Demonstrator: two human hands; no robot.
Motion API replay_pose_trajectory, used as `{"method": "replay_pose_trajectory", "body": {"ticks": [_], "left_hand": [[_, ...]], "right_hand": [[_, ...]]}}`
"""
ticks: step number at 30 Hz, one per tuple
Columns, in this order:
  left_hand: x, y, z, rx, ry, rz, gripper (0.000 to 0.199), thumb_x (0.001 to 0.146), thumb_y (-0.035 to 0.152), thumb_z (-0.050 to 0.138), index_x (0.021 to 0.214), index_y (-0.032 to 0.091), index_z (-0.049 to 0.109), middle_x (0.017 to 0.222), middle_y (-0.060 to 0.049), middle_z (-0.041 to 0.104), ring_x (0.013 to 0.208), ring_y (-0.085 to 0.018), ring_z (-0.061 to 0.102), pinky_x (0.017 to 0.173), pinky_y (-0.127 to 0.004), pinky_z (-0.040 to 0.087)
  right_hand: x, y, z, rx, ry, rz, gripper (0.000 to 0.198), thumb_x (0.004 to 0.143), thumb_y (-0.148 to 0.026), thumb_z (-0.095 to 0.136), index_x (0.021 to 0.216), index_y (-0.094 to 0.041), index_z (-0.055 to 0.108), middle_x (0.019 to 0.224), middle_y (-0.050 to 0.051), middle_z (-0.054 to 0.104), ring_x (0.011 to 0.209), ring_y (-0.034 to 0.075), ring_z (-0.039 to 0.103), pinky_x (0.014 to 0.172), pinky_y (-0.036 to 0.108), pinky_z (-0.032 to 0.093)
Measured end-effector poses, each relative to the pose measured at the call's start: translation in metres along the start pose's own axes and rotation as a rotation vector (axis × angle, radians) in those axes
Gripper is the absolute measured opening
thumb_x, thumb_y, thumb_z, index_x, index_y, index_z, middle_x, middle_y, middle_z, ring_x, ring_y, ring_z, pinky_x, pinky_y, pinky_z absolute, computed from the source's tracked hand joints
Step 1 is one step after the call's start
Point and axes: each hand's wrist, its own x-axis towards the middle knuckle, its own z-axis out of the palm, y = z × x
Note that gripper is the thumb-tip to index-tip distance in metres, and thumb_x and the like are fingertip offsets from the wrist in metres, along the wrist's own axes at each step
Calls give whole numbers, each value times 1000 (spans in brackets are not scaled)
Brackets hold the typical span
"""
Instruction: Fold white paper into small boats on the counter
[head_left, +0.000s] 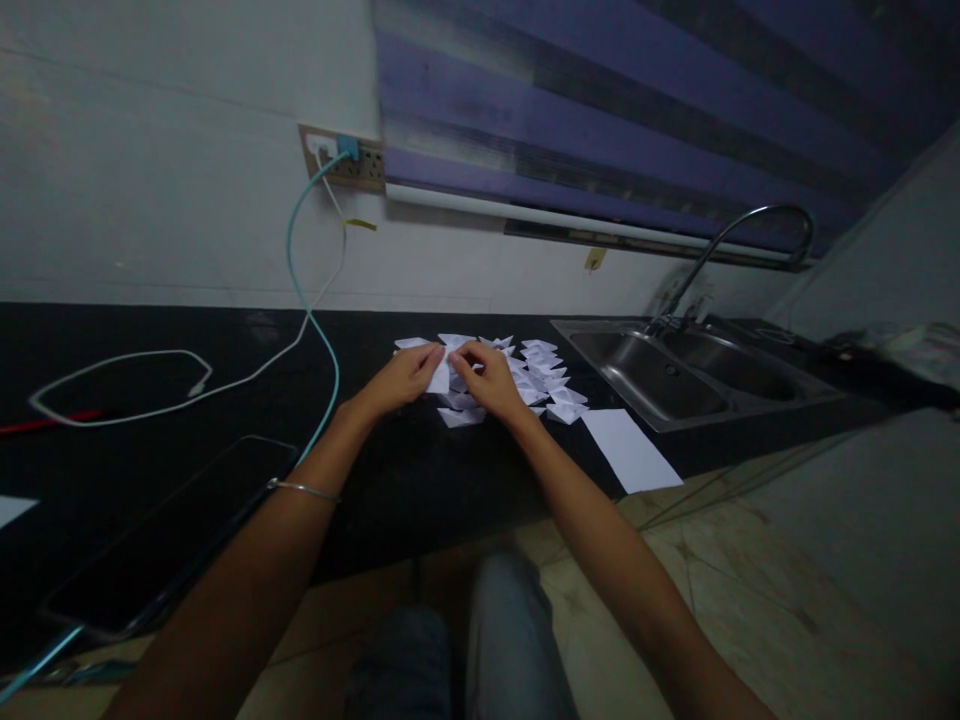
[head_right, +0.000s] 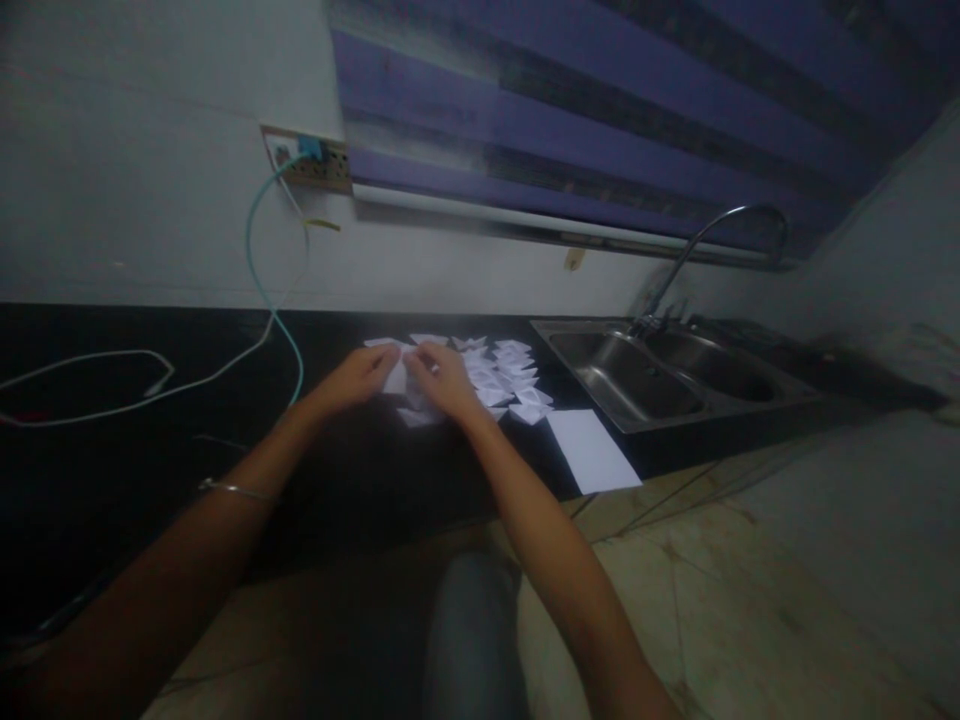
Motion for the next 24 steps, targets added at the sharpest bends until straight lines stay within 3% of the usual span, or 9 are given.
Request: {"method": "replay_pose_trajectory", "body": {"ticks": [5, 14, 18, 21, 24], "left_hand": [[-1, 8, -1, -47, -50, 26, 35, 99, 44, 36, 82, 19, 54, 78, -2, 59, 75, -18, 56, 71, -29, 45], [6, -5, 5, -226, -99, -64, 46, 96, 55, 36, 84, 19, 61, 79, -7, 64, 73, -20, 59, 66, -31, 48], [5, -2, -3, -397, -128, -142, 52, 93, 59, 36, 75, 19, 64, 76, -9, 67, 73, -20, 62, 64, -31, 50], [1, 2, -10, -392, -81, -144, 34, 86, 52, 55, 81, 20, 67, 79, -9, 69, 78, -21, 64, 64, -30, 50], [-1, 3, -12, -411, -86, -151, 30, 85, 47, 57, 79, 20, 68, 73, -7, 67, 73, -21, 64, 59, -30, 50]], "right_hand": [[0, 1, 1, 26, -52, 34, 39, 93, -54, 52, 73, -21, 56, 71, 0, 54, 68, 14, 46, 62, 27, 36], [-1, -3, -5, 168, -219, 97, 51, 91, -65, 47, 65, -22, 48, 61, -1, 43, 60, 14, 40, 55, 26, 30], [1, 0, -6, 187, -157, 104, 50, 89, -66, 49, 66, -22, 50, 63, 0, 46, 62, 14, 42, 55, 26, 32], [2, 1, -4, 167, -54, 78, 47, 92, -62, 47, 68, -22, 53, 65, 0, 48, 65, 15, 45, 57, 27, 33], [3, 1, -1, 98, -33, 46, 43, 93, -55, 48, 70, -21, 58, 67, 1, 52, 67, 16, 47, 60, 28, 34]]}}
